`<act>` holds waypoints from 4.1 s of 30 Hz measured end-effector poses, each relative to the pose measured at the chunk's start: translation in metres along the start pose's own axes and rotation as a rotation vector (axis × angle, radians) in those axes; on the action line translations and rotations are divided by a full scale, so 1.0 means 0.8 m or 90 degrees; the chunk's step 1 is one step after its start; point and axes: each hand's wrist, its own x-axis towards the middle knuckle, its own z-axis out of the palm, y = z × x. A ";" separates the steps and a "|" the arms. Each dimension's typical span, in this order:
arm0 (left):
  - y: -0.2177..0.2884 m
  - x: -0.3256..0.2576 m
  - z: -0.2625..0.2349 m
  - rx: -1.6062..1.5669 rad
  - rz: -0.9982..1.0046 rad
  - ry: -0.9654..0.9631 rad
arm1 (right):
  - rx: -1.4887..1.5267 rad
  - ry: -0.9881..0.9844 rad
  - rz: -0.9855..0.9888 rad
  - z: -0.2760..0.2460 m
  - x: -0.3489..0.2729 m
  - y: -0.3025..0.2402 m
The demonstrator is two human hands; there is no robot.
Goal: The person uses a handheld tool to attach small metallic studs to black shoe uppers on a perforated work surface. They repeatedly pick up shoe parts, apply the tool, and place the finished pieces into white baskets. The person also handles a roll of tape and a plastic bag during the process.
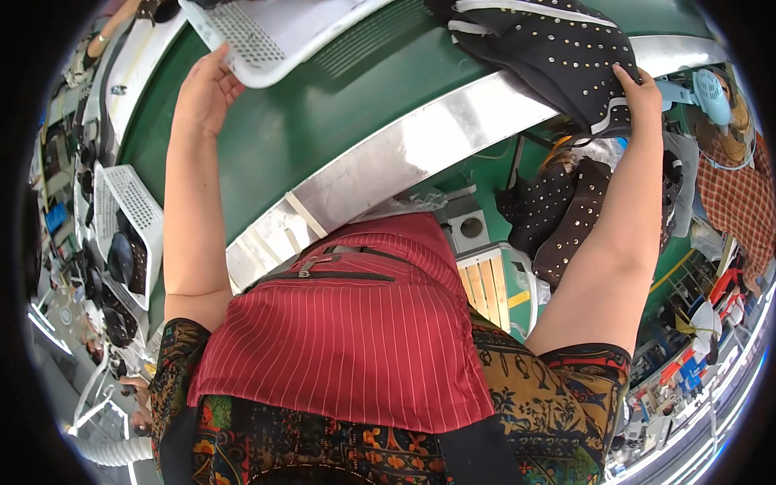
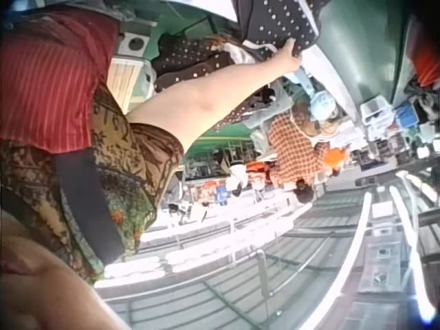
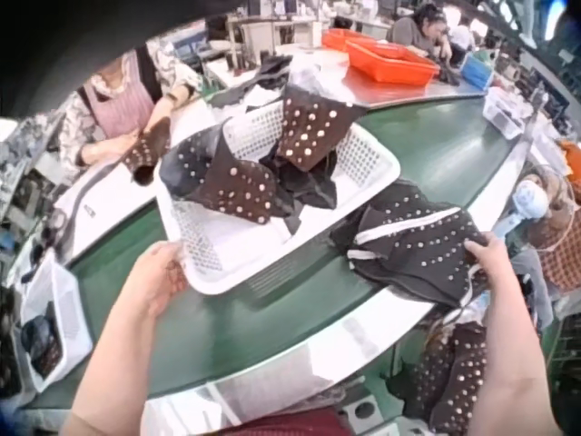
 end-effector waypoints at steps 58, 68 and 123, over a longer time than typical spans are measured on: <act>-0.197 -0.351 -0.088 0.427 0.539 0.201 | 0.179 -0.218 -0.970 0.103 -0.433 -0.240; -0.145 -0.243 -0.016 0.681 0.527 -0.198 | 0.290 -0.057 -0.420 0.093 -0.423 -0.101; -0.693 0.047 0.165 0.796 -0.053 -0.167 | -0.180 -0.068 -0.104 0.236 -0.582 0.272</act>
